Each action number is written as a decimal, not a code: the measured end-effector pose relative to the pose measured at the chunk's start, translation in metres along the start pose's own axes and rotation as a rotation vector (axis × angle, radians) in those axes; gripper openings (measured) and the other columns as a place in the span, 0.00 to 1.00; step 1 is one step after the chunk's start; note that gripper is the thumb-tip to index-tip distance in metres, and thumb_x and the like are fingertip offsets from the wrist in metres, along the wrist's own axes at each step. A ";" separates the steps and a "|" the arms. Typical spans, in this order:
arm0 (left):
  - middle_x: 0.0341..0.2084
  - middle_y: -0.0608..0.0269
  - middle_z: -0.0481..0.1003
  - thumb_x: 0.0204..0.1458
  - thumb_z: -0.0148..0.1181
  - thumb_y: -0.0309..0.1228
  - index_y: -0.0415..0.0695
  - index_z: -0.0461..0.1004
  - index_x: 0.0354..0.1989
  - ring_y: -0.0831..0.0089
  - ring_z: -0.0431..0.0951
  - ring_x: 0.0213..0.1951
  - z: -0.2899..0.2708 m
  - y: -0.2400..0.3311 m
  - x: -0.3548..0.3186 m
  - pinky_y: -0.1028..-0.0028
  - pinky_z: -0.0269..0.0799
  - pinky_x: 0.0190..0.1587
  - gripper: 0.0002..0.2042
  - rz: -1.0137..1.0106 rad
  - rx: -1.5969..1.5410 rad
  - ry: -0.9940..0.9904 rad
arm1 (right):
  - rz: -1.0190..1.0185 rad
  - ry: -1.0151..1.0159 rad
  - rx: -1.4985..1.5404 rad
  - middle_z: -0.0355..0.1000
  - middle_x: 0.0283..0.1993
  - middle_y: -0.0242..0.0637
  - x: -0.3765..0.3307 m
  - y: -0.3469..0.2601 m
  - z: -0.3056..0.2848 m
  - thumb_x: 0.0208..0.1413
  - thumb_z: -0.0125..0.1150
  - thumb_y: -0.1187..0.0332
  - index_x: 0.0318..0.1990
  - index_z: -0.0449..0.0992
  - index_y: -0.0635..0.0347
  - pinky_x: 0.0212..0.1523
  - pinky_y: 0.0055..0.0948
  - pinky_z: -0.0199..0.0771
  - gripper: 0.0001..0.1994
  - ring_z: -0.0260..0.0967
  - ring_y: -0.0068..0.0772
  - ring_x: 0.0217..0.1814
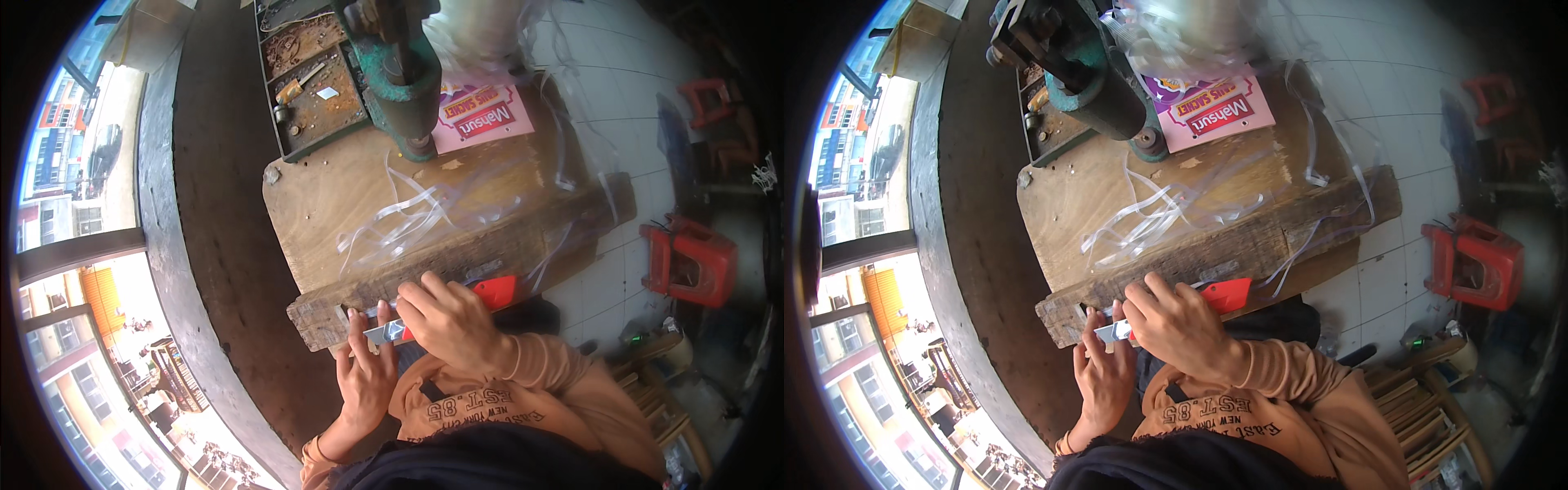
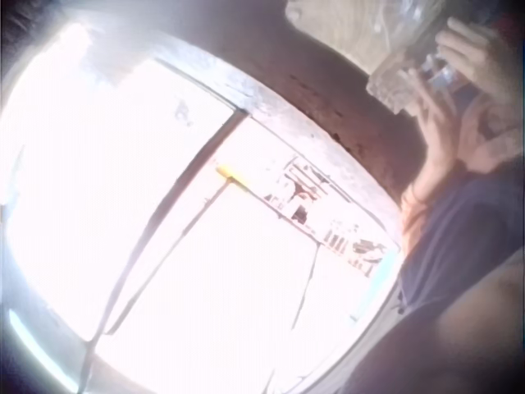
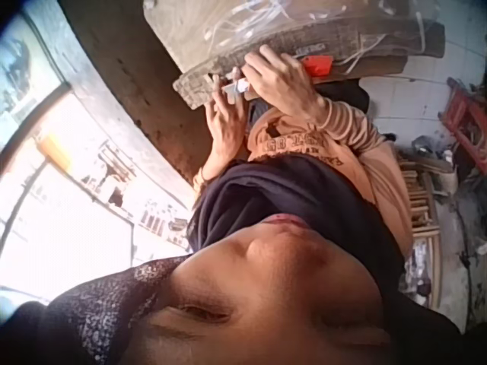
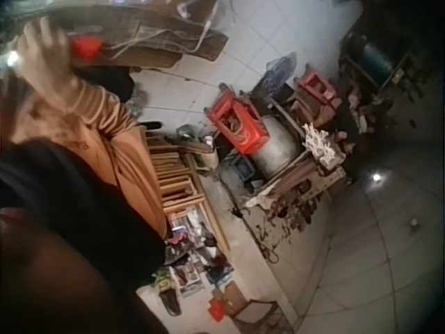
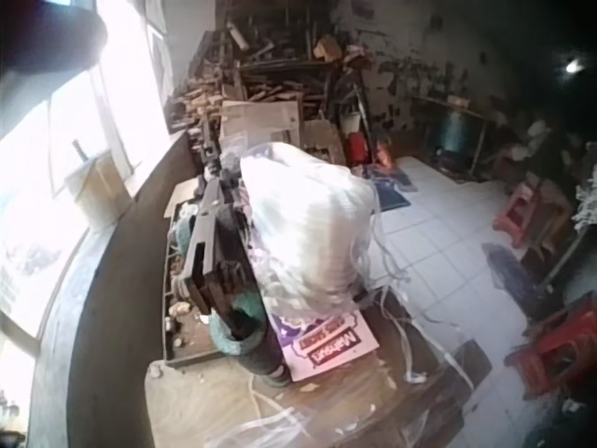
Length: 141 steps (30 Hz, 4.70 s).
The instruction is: The person trims and cuts thin transparent plastic strips using a utility knife and a hand-held cutting tool on a wooden block.
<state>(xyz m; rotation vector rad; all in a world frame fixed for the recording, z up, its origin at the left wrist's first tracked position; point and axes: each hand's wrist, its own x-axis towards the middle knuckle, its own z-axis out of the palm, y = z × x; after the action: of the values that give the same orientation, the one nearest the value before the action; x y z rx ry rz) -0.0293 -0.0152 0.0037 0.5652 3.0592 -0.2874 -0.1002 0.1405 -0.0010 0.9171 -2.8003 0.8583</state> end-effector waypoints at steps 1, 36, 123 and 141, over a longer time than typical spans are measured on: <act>0.46 0.48 0.73 0.49 0.51 0.24 0.37 0.71 0.49 0.66 0.72 0.52 0.000 0.000 0.001 0.75 0.65 0.37 0.17 0.010 0.026 0.004 | 0.010 -0.001 0.010 0.66 0.34 0.33 0.000 0.000 0.001 0.39 0.57 0.70 0.26 0.70 0.60 0.27 0.24 0.68 0.05 0.66 0.29 0.36; 0.51 0.59 0.71 0.50 0.48 0.27 0.35 0.70 0.51 0.68 0.71 0.53 -0.001 0.001 0.002 0.76 0.66 0.37 0.18 0.058 0.274 -0.071 | 0.192 -0.074 -0.134 0.63 0.24 0.32 0.011 -0.022 -0.001 0.40 0.58 0.69 0.24 0.70 0.57 0.26 0.26 0.69 0.05 0.64 0.30 0.34; 0.49 0.46 0.67 0.47 0.56 0.25 0.30 0.63 0.55 0.70 0.76 0.47 -0.011 -0.001 0.010 0.75 0.69 0.42 0.25 0.023 0.100 -0.097 | 0.556 -0.277 -0.145 0.69 0.26 0.42 -0.054 0.139 -0.108 0.44 0.66 0.67 0.28 0.72 0.63 0.35 0.40 0.67 0.10 0.63 0.44 0.38; 0.43 0.52 0.74 0.49 0.53 0.26 0.33 0.69 0.51 0.71 0.73 0.51 -0.014 0.004 0.015 0.77 0.68 0.38 0.19 0.040 0.194 -0.082 | 0.380 0.165 -0.334 0.68 0.32 0.33 -0.061 0.101 -0.082 0.40 0.61 0.80 0.31 0.71 0.62 0.29 0.30 0.72 0.08 0.65 0.34 0.33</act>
<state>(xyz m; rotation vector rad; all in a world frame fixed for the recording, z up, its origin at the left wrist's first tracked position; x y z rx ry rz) -0.0415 -0.0040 0.0158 0.6042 2.9563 -0.5954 -0.1160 0.2835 0.0046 0.2598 -2.8834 0.4424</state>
